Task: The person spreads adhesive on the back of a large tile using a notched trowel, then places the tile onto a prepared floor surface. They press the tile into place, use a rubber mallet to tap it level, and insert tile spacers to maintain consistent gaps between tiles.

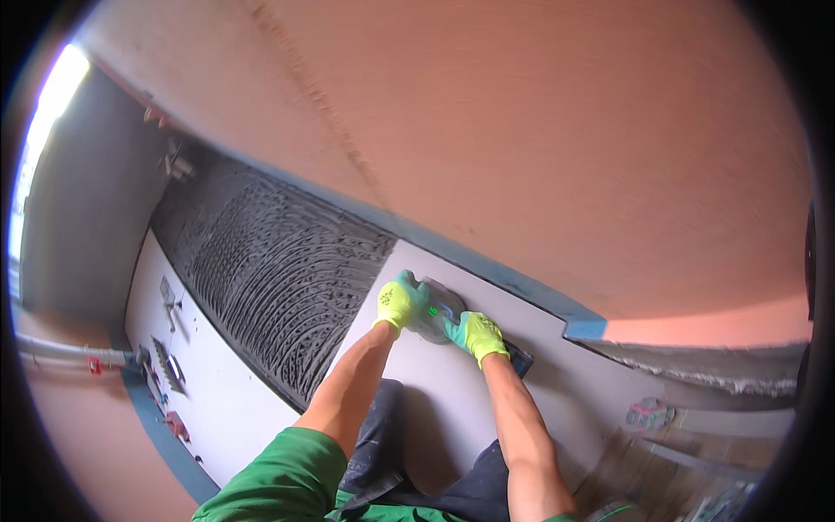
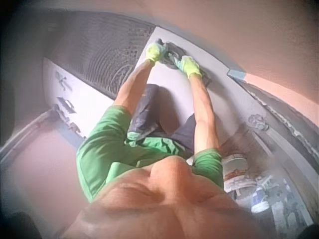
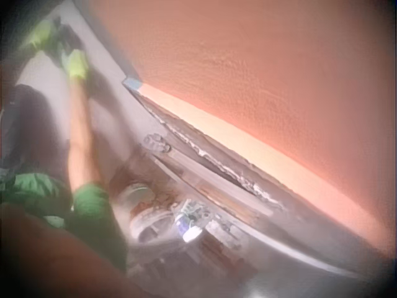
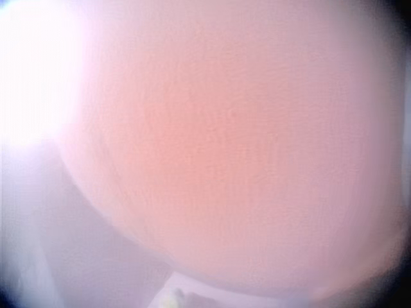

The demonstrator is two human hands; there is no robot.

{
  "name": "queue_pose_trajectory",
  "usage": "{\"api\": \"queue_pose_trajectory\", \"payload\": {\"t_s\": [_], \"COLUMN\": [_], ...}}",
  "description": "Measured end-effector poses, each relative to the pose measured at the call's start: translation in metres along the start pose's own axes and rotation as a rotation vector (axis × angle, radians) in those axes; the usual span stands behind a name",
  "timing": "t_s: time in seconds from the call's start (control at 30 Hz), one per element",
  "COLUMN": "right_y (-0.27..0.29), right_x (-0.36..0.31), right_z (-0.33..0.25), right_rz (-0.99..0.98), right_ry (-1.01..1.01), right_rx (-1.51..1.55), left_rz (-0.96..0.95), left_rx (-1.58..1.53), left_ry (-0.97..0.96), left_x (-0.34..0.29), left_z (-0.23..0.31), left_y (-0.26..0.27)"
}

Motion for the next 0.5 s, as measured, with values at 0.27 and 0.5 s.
{"api": "queue_pose_trajectory", "payload": {"t_s": [0.27,0.5], "right_y": [-0.016,-0.025], "right_x": [0.031,0.026], "right_z": [-0.027,-0.026], "right_rz": [0.067,0.067], "right_ry": [0.19,0.175], "right_rx": [-0.102,-0.113], "left_rz": [0.088,0.105], "left_rx": [-0.102,-0.101], "left_ry": [0.043,0.048], "left_x": [0.018,0.012], "left_z": [-0.034,-0.038], "left_y": [0.021,0.023]}}
Point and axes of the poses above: each hand's wrist, its own x-axis towards the middle knuckle, its own y-axis out of the back of the hand, z = x × y, the point moved 2 cm from there along x, towards the middle knuckle, and after that the axes turned 6 degrees about -z, right-handed, at the moved point
